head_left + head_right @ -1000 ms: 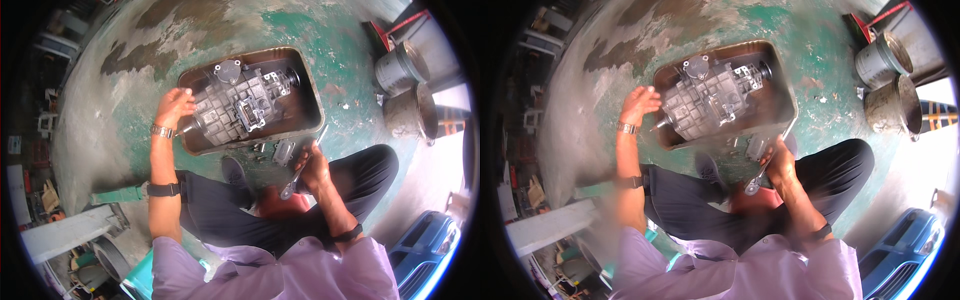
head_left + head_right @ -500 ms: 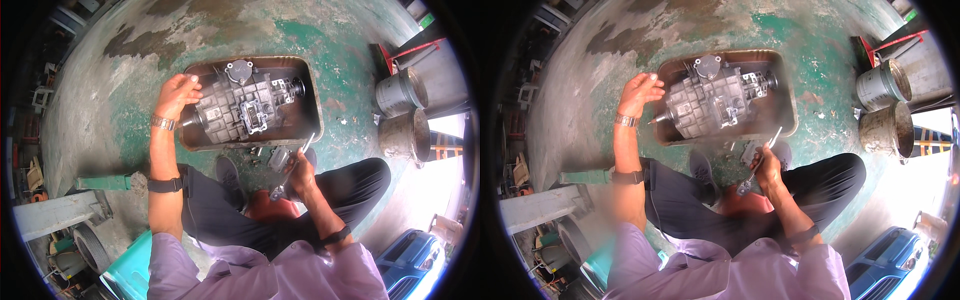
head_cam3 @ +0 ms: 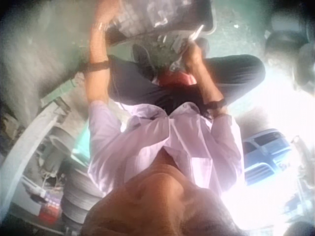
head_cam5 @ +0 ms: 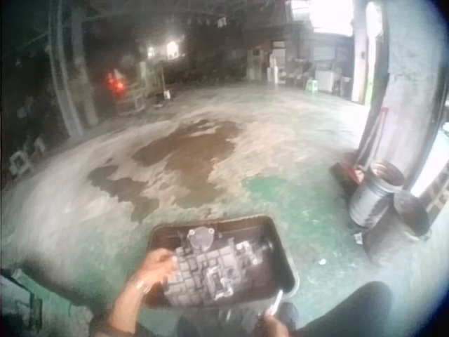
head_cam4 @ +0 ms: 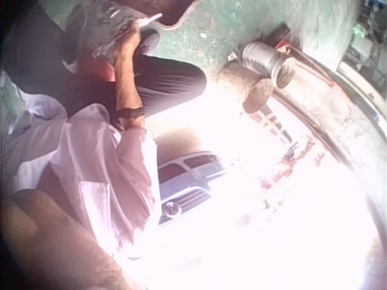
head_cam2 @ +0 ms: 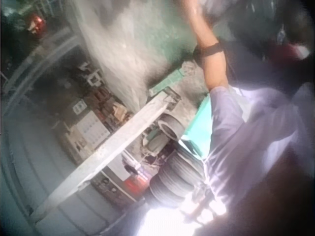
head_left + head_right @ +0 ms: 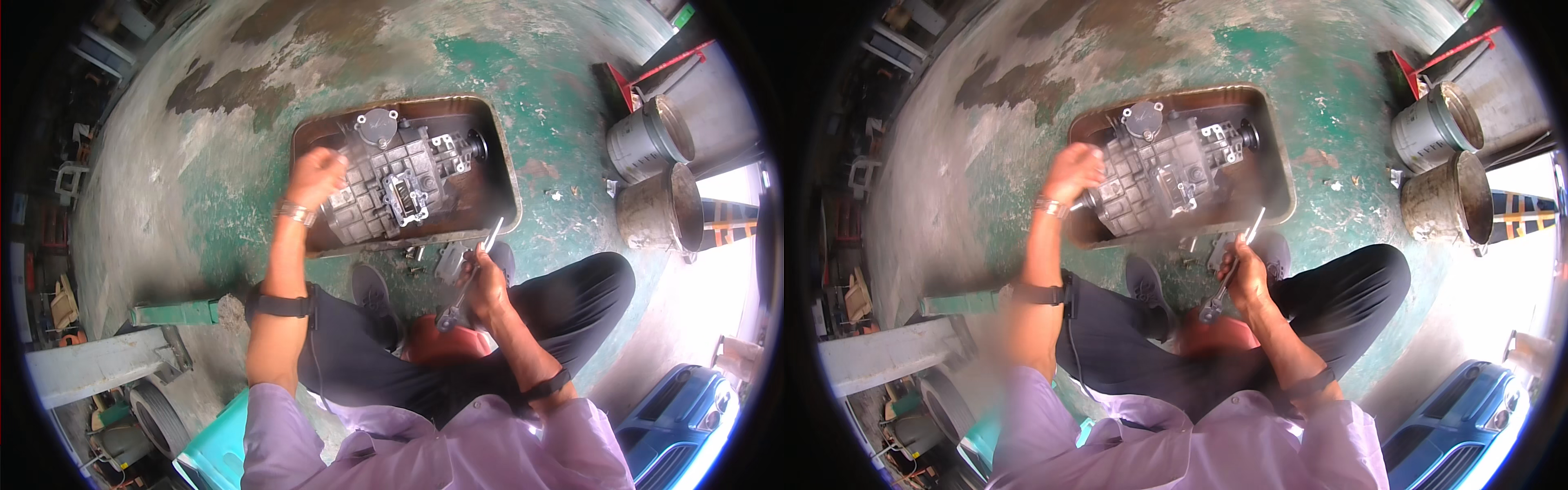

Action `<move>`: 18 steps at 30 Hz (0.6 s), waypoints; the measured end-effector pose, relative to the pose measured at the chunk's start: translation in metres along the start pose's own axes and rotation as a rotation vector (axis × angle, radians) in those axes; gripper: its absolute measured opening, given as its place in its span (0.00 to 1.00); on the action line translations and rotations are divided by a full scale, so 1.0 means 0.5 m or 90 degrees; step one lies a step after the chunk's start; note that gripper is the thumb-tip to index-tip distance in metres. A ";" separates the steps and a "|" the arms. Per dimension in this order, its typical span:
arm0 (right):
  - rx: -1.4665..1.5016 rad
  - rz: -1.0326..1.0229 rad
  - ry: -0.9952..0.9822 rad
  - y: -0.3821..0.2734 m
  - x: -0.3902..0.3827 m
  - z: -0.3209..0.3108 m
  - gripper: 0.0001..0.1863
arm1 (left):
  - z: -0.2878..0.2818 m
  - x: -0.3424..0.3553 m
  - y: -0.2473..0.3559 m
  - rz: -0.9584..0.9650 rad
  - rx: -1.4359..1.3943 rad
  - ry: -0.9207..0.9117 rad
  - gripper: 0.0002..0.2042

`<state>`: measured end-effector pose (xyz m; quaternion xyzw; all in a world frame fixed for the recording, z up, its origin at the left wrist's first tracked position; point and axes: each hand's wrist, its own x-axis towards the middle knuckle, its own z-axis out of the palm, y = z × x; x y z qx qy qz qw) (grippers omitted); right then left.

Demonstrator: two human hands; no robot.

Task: The person uses a ratchet wrench to loosen and remove bolts from a transmission casing, then rotates the unit to access different sides. The person continues to remove bolts and manipulate the transmission housing while seated on a small stool in a workshop.

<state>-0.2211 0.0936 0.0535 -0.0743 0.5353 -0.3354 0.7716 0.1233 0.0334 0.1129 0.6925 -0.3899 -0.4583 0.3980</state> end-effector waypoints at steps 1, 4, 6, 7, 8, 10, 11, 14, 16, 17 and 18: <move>-0.001 0.001 0.008 0.000 -0.001 0.002 0.19 | 0.035 0.014 -0.025 0.000 0.078 -0.004 0.11; -0.030 -0.013 0.001 0.004 -0.005 0.004 0.19 | 0.149 0.046 -0.108 0.085 0.374 -0.057 0.16; -0.021 -0.009 -0.002 0.005 -0.006 0.004 0.20 | 0.208 0.046 -0.162 0.073 0.451 -0.084 0.23; -0.017 -0.004 0.002 0.005 -0.007 0.004 0.20 | 0.230 0.043 -0.184 0.056 0.476 -0.095 0.25; -0.023 -0.004 0.012 0.005 -0.007 0.005 0.19 | 0.245 0.040 -0.200 0.002 0.463 -0.106 0.28; -0.020 -0.010 0.003 0.002 -0.008 0.007 0.19 | 0.256 0.048 -0.212 -0.060 0.506 -0.171 0.37; -0.025 -0.011 0.016 0.001 -0.007 0.009 0.19 | 0.264 0.047 -0.214 -0.087 0.530 -0.155 0.38; -0.009 -0.010 0.011 -0.005 -0.009 0.012 0.18 | 0.276 0.050 -0.205 -0.075 0.557 -0.144 0.40; -0.008 -0.009 0.012 -0.008 -0.009 0.015 0.18 | 0.283 0.054 -0.195 -0.104 0.604 -0.166 0.40; -0.009 -0.010 0.013 -0.009 -0.008 0.017 0.18 | 0.288 0.056 -0.190 -0.121 0.628 -0.176 0.41; -0.020 -0.020 0.015 -0.010 -0.006 0.019 0.18 | 0.294 0.056 -0.187 -0.120 0.647 -0.159 0.41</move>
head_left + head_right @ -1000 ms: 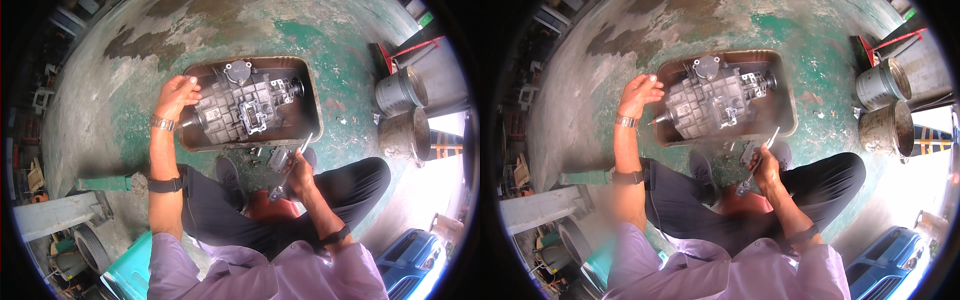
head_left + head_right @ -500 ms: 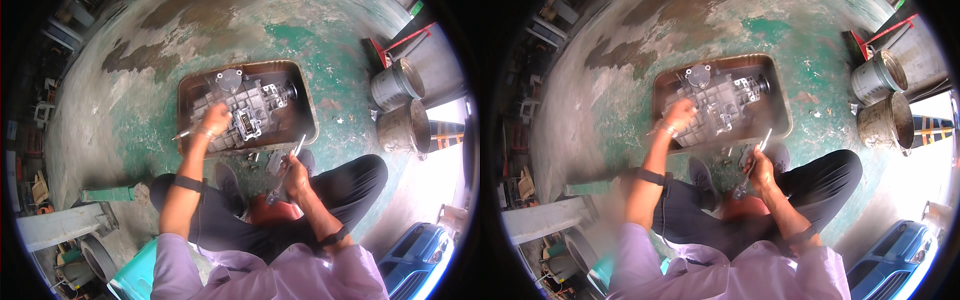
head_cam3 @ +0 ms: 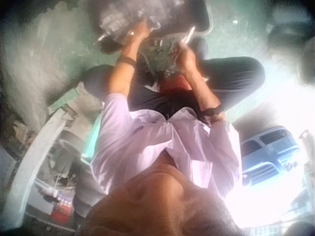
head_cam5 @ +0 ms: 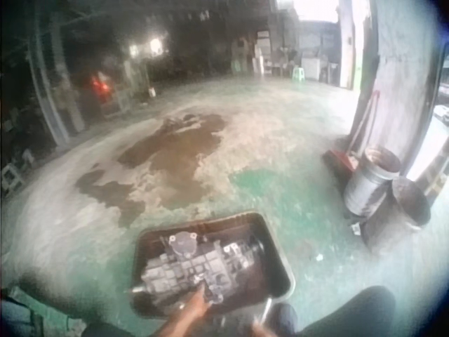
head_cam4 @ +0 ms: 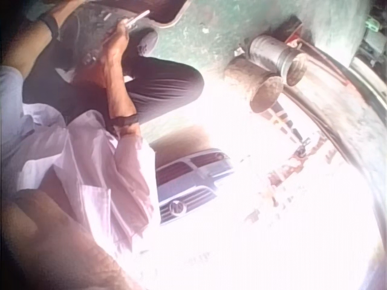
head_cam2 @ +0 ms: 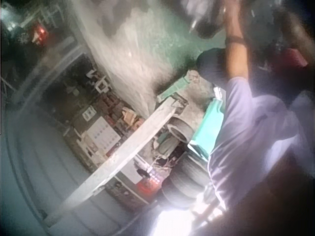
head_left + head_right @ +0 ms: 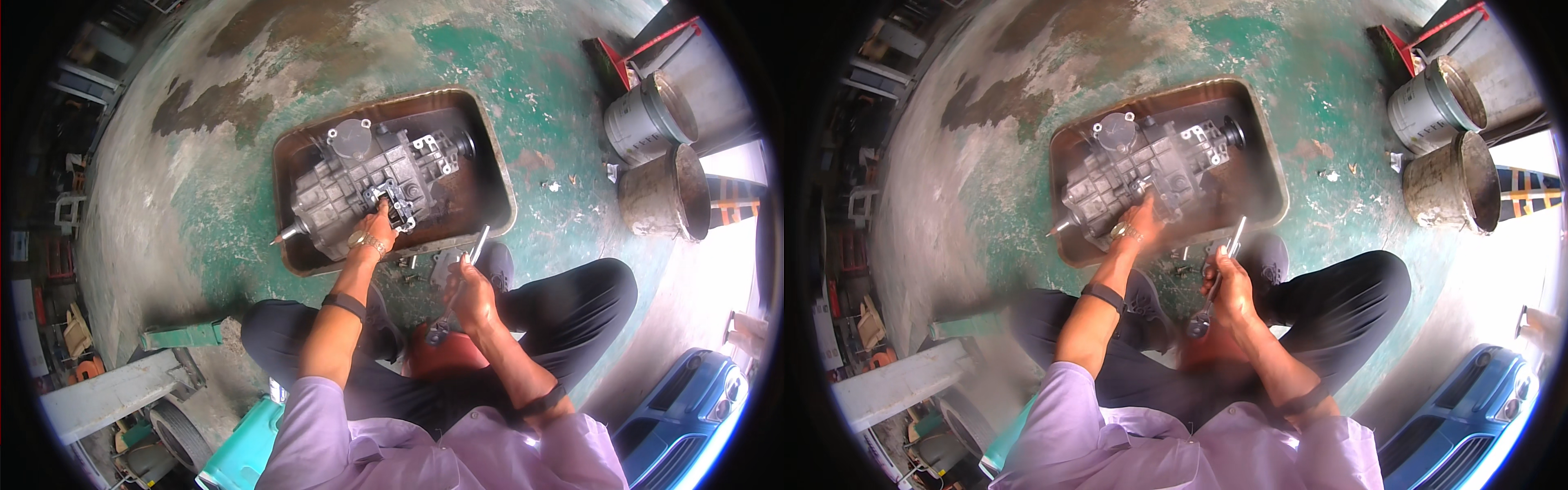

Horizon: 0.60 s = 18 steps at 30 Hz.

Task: The person uses a ratchet wrench to loosen and remove bolts from a transmission casing, then rotates the unit to access different sides. The person continues to remove bolts and manipulate the transmission housing while seated on a small stool in a workshop.

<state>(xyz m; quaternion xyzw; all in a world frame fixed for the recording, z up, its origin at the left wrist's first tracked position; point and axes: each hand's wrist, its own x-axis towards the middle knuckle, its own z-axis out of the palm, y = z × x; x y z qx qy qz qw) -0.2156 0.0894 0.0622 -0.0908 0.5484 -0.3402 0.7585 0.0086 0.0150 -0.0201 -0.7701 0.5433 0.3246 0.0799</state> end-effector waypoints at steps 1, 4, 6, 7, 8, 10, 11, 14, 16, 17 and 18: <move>0.015 0.011 0.000 0.000 0.001 0.002 0.17 | -0.001 0.000 0.003 -0.003 -0.001 0.005 0.41; 0.023 0.017 -0.006 0.002 0.005 0.006 0.17 | -0.003 -0.002 0.005 -0.017 -0.006 0.027 0.38; 0.014 0.016 -0.007 0.003 0.006 0.007 0.17 | -0.005 -0.005 0.004 0.000 0.002 0.034 0.37; 0.020 0.021 -0.012 0.003 0.006 0.007 0.17 | -0.006 -0.006 0.004 0.005 0.007 0.040 0.37; 0.017 0.022 -0.011 0.004 0.006 0.007 0.17 | -0.007 -0.008 0.003 0.008 0.005 0.035 0.36; 0.015 0.025 -0.008 0.005 0.007 0.008 0.17 | -0.008 -0.012 0.003 0.015 -0.003 0.037 0.35; 0.016 0.027 -0.006 0.006 0.007 0.009 0.17 | -0.009 -0.014 0.003 0.009 -0.003 0.034 0.35; 0.022 0.027 -0.009 0.008 0.010 0.012 0.17 | -0.007 -0.018 0.003 0.026 0.020 0.050 0.34; 0.024 0.027 -0.009 0.010 0.011 0.013 0.17 | -0.006 -0.019 0.001 0.036 0.021 0.059 0.33; 0.023 0.028 -0.008 0.010 0.012 0.013 0.17 | -0.005 -0.019 0.000 0.033 0.019 0.064 0.33; 0.015 0.027 -0.003 0.011 0.013 0.013 0.17 | -0.004 -0.019 0.000 0.040 0.036 0.062 0.31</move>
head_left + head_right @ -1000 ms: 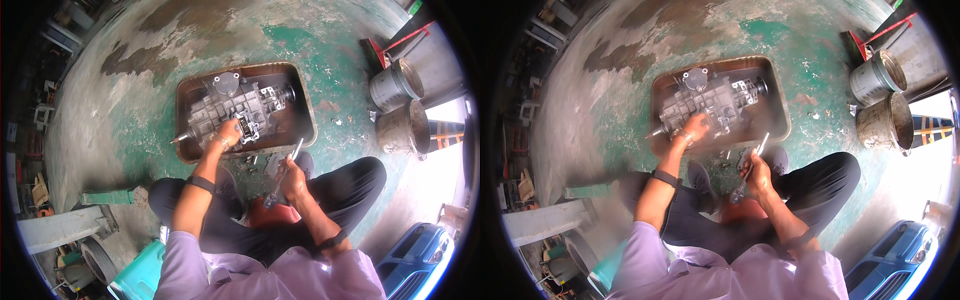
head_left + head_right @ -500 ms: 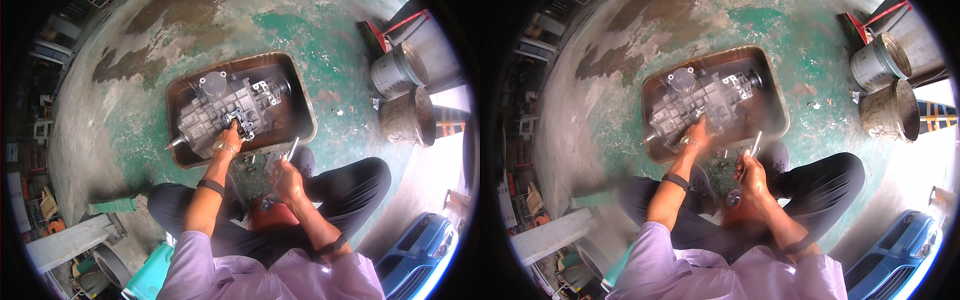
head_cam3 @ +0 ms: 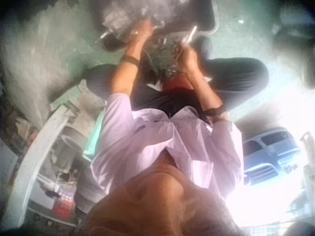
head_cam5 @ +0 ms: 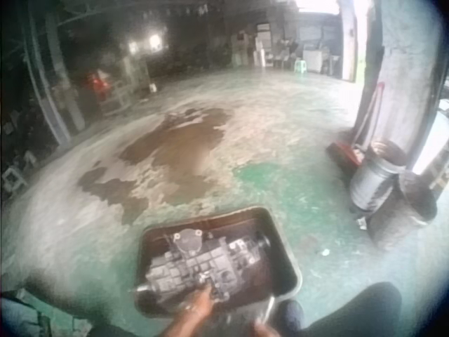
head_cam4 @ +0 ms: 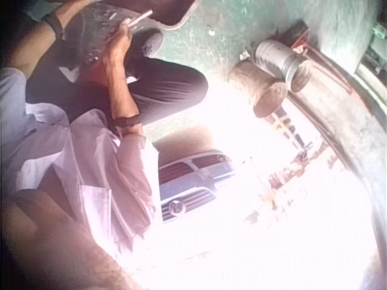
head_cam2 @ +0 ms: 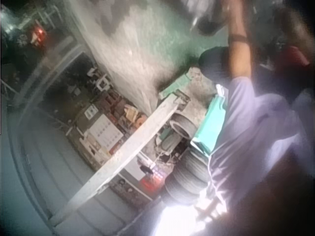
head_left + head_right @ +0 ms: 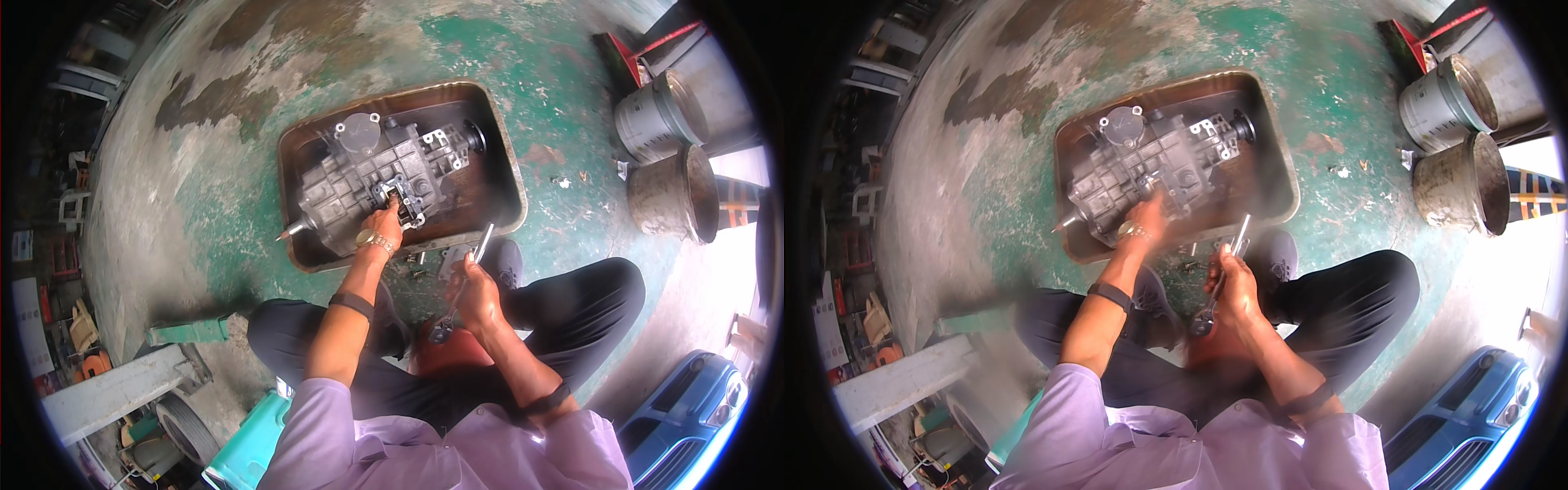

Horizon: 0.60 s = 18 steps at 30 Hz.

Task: The person uses a ratchet wrench to loosen and remove bolts from a transmission casing, then rotates the unit to access different sides. The person continues to remove bolts and manipulate the transmission housing while seated on a small stool in a workshop.

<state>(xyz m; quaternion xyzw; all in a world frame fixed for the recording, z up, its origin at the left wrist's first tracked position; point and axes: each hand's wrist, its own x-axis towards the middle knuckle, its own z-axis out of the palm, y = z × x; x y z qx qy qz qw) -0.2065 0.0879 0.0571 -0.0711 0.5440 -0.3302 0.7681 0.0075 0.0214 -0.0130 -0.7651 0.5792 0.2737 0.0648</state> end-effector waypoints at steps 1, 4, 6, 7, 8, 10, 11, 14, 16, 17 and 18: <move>0.010 0.007 -0.002 0.000 0.002 0.001 0.17 | 0.000 0.000 -0.001 0.011 0.000 0.006 0.30; 0.023 0.010 0.000 -0.001 0.006 0.002 0.17 | -0.003 -0.005 0.001 0.019 -0.013 0.009 0.29; 0.024 -0.001 -0.019 0.000 0.006 0.005 0.17 | -0.010 -0.010 0.002 0.024 -0.022 0.002 0.30; 0.049 0.010 -0.030 -0.001 0.006 0.005 0.18 | -0.012 -0.014 0.002 0.023 -0.011 0.014 0.31; 0.031 0.000 -0.041 0.000 0.006 0.006 0.20 | -0.013 -0.016 -0.001 0.016 -0.050 0.002 0.33; 0.008 -0.017 -0.043 0.002 0.006 0.006 0.23 | -0.008 -0.019 -0.011 0.002 -0.118 0.057 0.29; 0.010 -0.020 -0.056 0.003 0.006 0.007 0.22 | -0.006 -0.019 -0.026 0.003 -0.174 0.152 0.25; 0.015 -0.015 -0.064 0.009 0.008 0.011 0.22 | 0.012 -0.015 -0.089 -0.126 -0.490 0.353 0.09; 0.019 -0.012 -0.074 0.012 0.012 0.016 0.22 | 0.003 0.004 -0.169 -0.234 -0.589 0.445 0.05; 0.020 -0.005 -0.072 0.014 0.013 0.017 0.22 | 0.006 0.003 -0.205 -0.251 -0.436 0.523 0.05; 0.019 -0.002 -0.071 0.015 0.013 0.019 0.22 | 0.003 0.001 -0.244 -0.246 -0.360 0.577 0.05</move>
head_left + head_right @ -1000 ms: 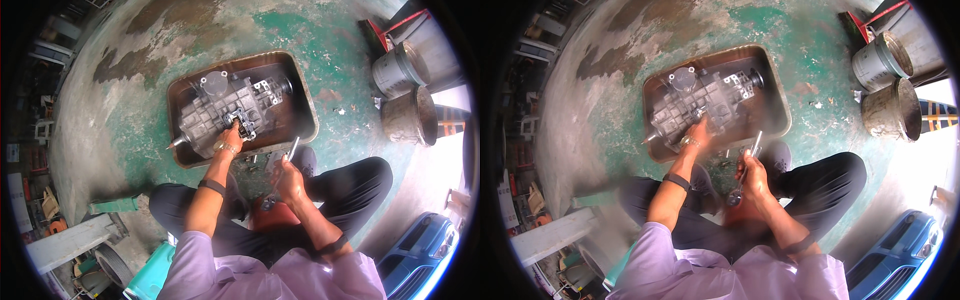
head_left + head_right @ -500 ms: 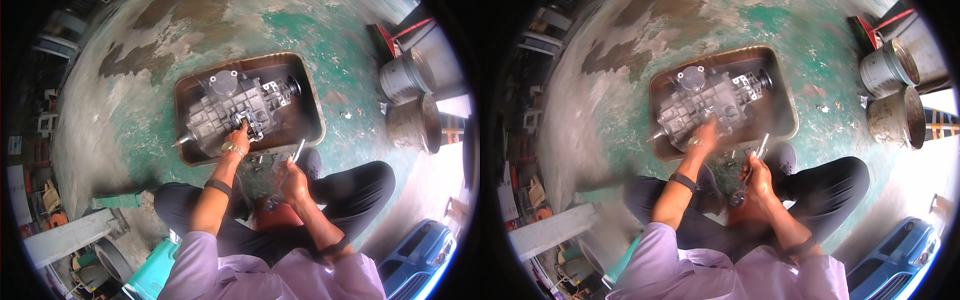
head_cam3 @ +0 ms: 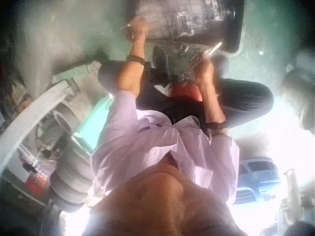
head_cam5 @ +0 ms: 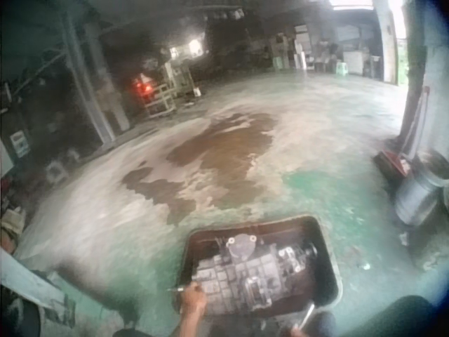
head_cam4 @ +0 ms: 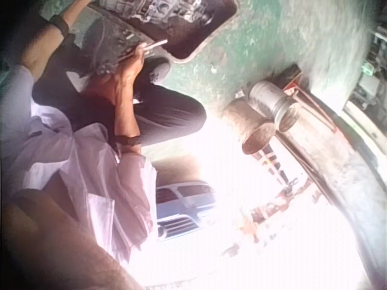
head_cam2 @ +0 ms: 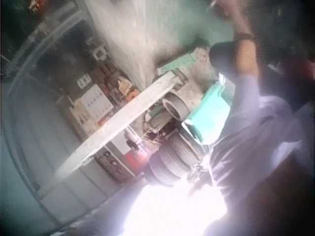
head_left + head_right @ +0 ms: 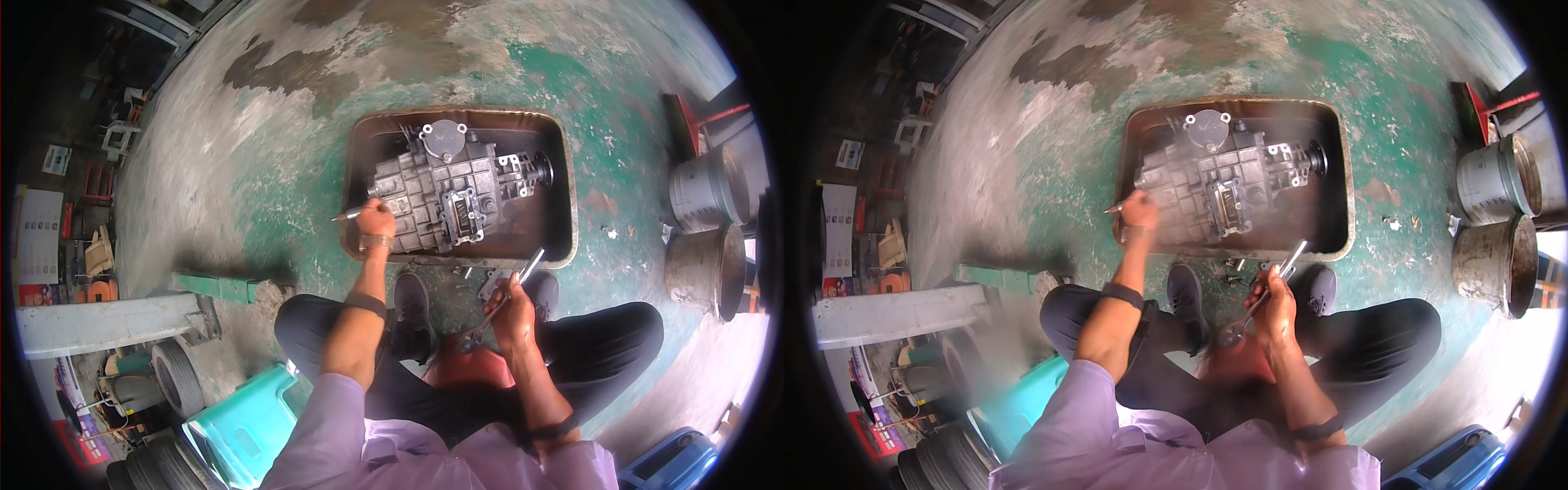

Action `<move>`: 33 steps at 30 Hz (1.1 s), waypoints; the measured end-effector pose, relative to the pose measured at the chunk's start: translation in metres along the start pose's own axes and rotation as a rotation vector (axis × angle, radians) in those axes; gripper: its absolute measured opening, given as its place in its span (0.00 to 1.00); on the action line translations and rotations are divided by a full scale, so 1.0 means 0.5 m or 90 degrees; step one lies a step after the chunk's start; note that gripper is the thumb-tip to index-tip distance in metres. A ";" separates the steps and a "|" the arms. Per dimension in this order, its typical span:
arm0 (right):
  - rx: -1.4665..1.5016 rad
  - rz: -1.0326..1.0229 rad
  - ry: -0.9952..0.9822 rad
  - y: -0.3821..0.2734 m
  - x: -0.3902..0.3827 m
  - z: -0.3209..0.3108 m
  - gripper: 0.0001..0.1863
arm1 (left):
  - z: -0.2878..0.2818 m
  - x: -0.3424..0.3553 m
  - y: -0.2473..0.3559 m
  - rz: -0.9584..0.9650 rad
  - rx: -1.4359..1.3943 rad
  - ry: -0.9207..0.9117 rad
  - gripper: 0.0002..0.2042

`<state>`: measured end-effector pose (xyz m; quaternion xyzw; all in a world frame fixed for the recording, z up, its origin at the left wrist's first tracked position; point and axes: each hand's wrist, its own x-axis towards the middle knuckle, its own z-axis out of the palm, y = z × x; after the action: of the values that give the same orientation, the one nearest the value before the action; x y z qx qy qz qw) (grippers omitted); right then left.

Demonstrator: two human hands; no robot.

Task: The person uses a ratchet wrench to loosen and remove bolts from a transmission casing, then rotates the unit to access different sides. The person continues to remove bolts and manipulate the transmission housing while seated on a small stool in a workshop.

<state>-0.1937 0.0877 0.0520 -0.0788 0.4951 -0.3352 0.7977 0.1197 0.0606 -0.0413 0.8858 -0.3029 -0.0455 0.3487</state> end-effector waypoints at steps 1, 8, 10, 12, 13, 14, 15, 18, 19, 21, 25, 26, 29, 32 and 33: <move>-0.001 0.003 0.008 0.001 0.000 0.001 0.22 | -0.012 0.015 -0.025 -0.070 0.031 -0.013 0.05; -0.045 -0.005 0.048 0.003 0.003 0.008 0.22 | -0.062 0.103 -0.120 0.006 0.389 -0.306 0.22; -0.050 -0.002 0.054 0.003 0.005 0.011 0.21 | -0.051 0.097 -0.131 0.050 0.466 -0.325 0.23; -0.048 -0.004 0.038 0.002 0.008 0.017 0.21 | -0.041 0.087 -0.144 0.127 0.535 -0.310 0.22; -0.048 0.000 0.046 0.000 0.010 0.020 0.20 | -0.035 0.086 -0.150 0.145 0.528 -0.305 0.21; -0.047 0.005 0.055 -0.001 0.011 0.024 0.20 | -0.031 0.086 -0.158 0.174 0.522 -0.288 0.21; -0.040 0.006 0.054 -0.003 0.012 0.027 0.20 | -0.024 0.085 -0.165 0.192 0.513 -0.275 0.20; -0.016 0.013 0.067 -0.010 0.017 0.039 0.17 | -0.012 0.082 -0.190 0.251 0.497 -0.233 0.20; 0.001 0.013 0.068 -0.012 0.018 0.041 0.16 | -0.006 0.084 -0.198 0.248 0.490 -0.231 0.20; 0.002 0.027 0.093 -0.018 0.021 0.045 0.16 | 0.004 0.095 -0.216 0.281 0.473 -0.220 0.18; -0.010 0.025 0.104 -0.021 0.030 0.048 0.18 | 0.015 0.115 -0.251 0.343 0.449 -0.188 0.15; -0.013 0.030 0.114 -0.021 0.034 0.048 0.18 | 0.021 0.118 -0.258 0.345 0.447 -0.168 0.14; -0.016 0.032 0.107 -0.016 0.044 0.044 0.18 | 0.035 0.128 -0.274 0.372 0.429 -0.132 0.10; -0.005 0.032 0.108 -0.005 0.052 0.043 0.19 | 0.033 0.137 -0.287 0.395 0.433 -0.147 0.09; 0.002 0.028 0.104 -0.002 0.055 0.043 0.19 | 0.032 0.139 -0.290 0.396 0.429 -0.160 0.09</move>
<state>-0.1683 0.0658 0.0431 -0.0392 0.5599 -0.3236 0.7617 0.2448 0.0949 -0.1377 0.8043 -0.5917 0.0550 -0.0006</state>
